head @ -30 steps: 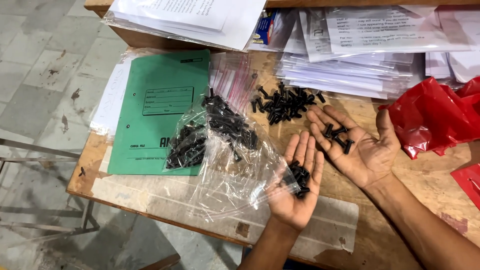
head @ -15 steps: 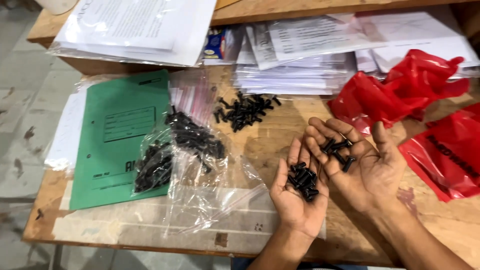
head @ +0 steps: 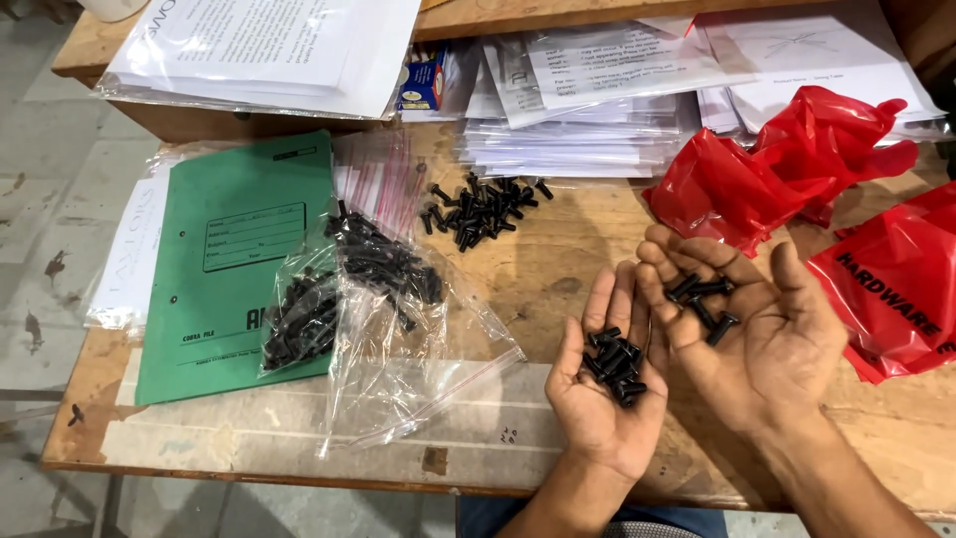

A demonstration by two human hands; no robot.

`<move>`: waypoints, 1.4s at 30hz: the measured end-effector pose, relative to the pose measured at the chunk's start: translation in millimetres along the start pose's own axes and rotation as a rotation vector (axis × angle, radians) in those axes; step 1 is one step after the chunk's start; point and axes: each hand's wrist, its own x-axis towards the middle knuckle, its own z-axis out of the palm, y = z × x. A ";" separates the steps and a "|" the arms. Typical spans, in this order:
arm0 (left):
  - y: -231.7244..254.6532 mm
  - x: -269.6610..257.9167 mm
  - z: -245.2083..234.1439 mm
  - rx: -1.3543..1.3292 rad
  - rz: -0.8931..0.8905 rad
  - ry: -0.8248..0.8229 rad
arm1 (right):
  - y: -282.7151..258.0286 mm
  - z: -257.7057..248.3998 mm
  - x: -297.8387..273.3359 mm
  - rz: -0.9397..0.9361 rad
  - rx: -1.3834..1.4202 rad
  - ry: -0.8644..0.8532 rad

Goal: Sort and pack small black plastic hardware components into red plastic bags.

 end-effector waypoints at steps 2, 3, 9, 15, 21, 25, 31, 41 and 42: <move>0.2 -2.6 4.0 0.012 -0.010 -0.013 | -4.8 1.1 -5.3 -0.031 -0.054 -0.012; 0.0 -3.7 5.7 0.017 -0.013 -0.001 | -6.4 2.0 -8.0 -0.053 -0.076 -0.024; -2.9 -7.1 0.3 0.009 -0.021 -0.014 | -0.4 8.7 -8.1 0.032 0.052 0.036; 5.1 -12.4 0.2 0.035 -0.003 -0.029 | 6.0 2.8 -5.4 0.059 0.119 0.048; 10.0 -15.0 1.9 0.037 -0.002 -0.046 | 4.9 7.1 -8.7 -0.006 0.010 -0.003; 11.3 -17.2 4.3 0.031 -0.008 -0.057 | 2.2 13.7 -13.0 -0.013 -0.051 0.024; 12.7 -18.5 4.6 0.005 0.012 -0.035 | 3.4 16.1 -22.7 -0.137 -0.030 -0.055; 12.0 -19.1 -0.7 0.014 0.082 -0.029 | 10.6 28.9 -25.0 0.074 0.057 0.067; 13.3 -20.5 -2.3 0.007 0.082 -0.004 | 13.0 27.1 -22.7 -0.006 -0.018 0.092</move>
